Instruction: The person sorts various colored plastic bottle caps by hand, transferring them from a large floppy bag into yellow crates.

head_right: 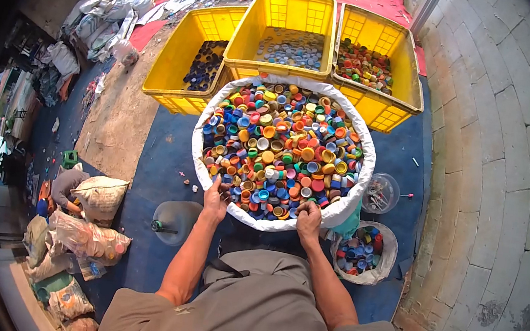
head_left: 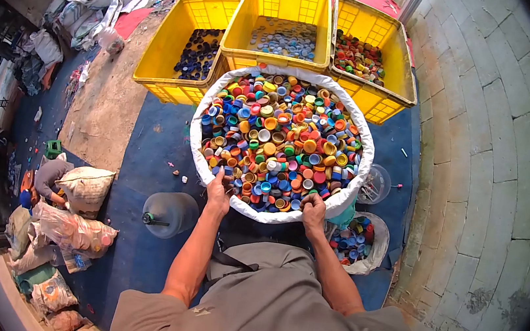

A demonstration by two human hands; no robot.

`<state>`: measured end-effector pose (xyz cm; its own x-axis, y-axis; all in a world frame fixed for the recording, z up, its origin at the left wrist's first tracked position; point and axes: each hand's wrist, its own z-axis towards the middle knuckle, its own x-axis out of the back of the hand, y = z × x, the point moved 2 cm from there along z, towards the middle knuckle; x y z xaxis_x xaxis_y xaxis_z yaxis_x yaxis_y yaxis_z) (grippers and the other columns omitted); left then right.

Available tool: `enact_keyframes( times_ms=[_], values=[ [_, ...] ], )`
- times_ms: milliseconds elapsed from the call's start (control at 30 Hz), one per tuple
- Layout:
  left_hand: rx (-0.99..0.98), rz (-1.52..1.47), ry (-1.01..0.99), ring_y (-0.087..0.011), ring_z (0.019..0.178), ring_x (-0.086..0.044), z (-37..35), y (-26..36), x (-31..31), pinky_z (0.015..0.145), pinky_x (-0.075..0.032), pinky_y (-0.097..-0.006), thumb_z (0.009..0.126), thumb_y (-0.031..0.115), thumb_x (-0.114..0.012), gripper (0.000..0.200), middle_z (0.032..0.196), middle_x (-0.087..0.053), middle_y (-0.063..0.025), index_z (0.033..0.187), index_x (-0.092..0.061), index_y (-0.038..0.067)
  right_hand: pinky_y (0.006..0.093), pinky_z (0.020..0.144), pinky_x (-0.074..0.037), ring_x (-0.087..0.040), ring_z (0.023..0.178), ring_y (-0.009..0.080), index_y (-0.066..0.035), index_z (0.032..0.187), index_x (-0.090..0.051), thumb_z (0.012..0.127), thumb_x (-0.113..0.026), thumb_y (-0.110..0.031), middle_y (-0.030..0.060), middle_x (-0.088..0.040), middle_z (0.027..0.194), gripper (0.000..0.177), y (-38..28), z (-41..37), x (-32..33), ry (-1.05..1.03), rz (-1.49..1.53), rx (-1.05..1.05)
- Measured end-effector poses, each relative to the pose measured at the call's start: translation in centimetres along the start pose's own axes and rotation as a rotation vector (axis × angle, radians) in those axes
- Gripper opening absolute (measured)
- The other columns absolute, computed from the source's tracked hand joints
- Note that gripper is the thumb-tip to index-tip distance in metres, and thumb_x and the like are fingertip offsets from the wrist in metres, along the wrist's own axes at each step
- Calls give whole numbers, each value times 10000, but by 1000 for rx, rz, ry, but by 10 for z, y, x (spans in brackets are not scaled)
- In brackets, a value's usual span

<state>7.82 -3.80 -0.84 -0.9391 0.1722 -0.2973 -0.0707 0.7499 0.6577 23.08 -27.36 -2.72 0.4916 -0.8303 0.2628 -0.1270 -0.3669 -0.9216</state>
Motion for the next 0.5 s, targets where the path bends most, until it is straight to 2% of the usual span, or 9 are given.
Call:
enact_keyframes(
  times_ms=[33, 100, 133, 200, 267, 300, 400, 433, 500],
  values=[
    [-2, 42, 6, -118, 641, -484, -5, -3, 5, 599, -412, -289, 899, 409, -606, 346, 760, -578, -15, 748, -598, 98, 268, 646, -486, -600, 687, 152, 15, 884, -558, 778, -441, 28, 72, -619, 762, 158, -6, -1, -4, -33, -122, 45],
    [2, 106, 7, -120, 665, -477, -15, -10, 13, 599, -403, -282, 894, 421, -604, 351, 803, -578, -16, 841, -630, 75, 277, 665, -492, -613, 706, 156, 13, 899, -566, 774, -459, 24, 82, -631, 771, 165, -6, 5, -17, -38, -112, 102],
    [-10, 118, -23, -110, 663, -478, -19, -13, 15, 598, -404, -275, 900, 382, -605, 306, 810, -579, -8, 848, -633, 82, 282, 674, -495, -620, 715, 158, 12, 906, -570, 772, -468, 21, 87, -637, 775, 169, -7, 9, -24, -40, -107, 132],
    [-19, 165, -40, -95, 659, -485, -20, -22, 20, 602, -411, -267, 902, 334, -612, 251, 809, -578, 1, 872, -633, 85, 290, 681, -502, -634, 738, 157, 7, 926, -577, 794, -586, -39, 95, -646, 786, 141, -20, 15, -33, -22, -181, 120],
    [2, 168, -74, -65, 631, -519, -19, -32, 26, 582, -432, -237, 899, 247, -628, 158, 788, -604, 23, 930, -626, 91, 293, 674, -504, -635, 732, 159, 9, 933, -577, 801, -647, -84, 97, -648, 792, 175, -49, 16, -41, -12, -261, 107],
    [-11, 187, -80, -58, 628, -522, -24, -33, 24, 573, -431, -224, 896, 231, -632, 145, 795, -616, 23, 929, -625, 91, 298, 658, -507, -640, 730, 166, 7, 941, -581, 799, -701, -138, 96, -648, 805, 236, -41, 23, -48, -15, -236, 132],
    [-24, 254, -103, -42, 626, -524, -30, -36, 25, 558, -423, -192, 892, 196, -638, 126, 828, -642, 19, 942, -620, 82, 327, 685, -507, -641, 732, 195, 6, 947, -586, 790, -691, -111, 99, -654, 809, 222, -30, 38, -64, -18, -304, 303],
    [-39, 286, -111, -40, 626, -523, -30, -37, 27, 557, -421, -190, 893, 192, -636, 125, 829, -642, 18, 945, -619, 80, 365, 726, -502, -635, 778, 246, 1, 996, -581, 767, -695, -81, 106, -662, 822, 269, -32, 38, -67, -34, -422, 382],
    [-63, 334, -123, -36, 624, -518, -30, -37, 30, 555, -419, -193, 897, 179, -632, 130, 817, -635, 15, 957, -617, 64, 408, 766, -469, -592, 855, 289, -34, 1058, -566, 755, -704, -102, 116, -643, 853, 339, -37, 39, -78, -26, -500, 452]
  ],
)
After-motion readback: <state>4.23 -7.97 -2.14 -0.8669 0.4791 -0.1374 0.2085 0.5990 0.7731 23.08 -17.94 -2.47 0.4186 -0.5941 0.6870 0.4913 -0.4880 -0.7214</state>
